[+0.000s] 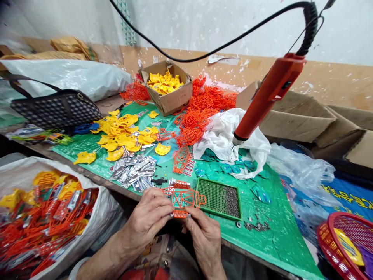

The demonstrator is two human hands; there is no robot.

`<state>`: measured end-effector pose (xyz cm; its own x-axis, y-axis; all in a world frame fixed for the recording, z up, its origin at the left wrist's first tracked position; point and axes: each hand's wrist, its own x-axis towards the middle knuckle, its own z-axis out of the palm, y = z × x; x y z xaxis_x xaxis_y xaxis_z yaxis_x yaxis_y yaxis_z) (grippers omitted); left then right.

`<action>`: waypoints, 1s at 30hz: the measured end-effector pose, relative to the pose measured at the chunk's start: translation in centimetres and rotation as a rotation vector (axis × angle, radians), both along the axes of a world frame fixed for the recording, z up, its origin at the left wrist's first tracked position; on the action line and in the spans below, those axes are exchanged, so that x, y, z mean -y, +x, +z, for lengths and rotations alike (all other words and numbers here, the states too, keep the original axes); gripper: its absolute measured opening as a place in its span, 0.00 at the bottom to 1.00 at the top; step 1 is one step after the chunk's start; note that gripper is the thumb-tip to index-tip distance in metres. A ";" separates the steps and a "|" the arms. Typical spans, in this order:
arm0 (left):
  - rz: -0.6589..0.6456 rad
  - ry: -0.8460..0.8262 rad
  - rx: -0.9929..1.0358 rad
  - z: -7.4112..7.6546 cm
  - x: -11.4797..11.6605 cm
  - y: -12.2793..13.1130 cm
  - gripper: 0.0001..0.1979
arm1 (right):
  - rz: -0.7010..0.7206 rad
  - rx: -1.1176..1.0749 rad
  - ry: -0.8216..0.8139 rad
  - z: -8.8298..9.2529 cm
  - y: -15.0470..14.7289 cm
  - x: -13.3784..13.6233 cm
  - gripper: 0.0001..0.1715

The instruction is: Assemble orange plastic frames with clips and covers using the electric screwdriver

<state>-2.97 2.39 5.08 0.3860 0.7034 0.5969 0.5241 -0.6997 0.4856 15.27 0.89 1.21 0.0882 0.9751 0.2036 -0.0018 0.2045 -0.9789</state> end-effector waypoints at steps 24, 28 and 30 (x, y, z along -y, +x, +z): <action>-0.063 -0.091 -0.046 0.7 0.1 -0.3 0.06 | -0.085 0.285 0.105 -0.4 -1.0 0.7 0.04; -0.076 -0.100 -0.096 1.2 0.0 -0.8 0.08 | 0.083 0.274 0.068 0.5 -0.5 0.3 0.07; -0.108 -0.123 -0.075 0.8 -0.1 -0.9 0.08 | 0.140 0.258 0.049 1.1 -0.4 0.1 0.08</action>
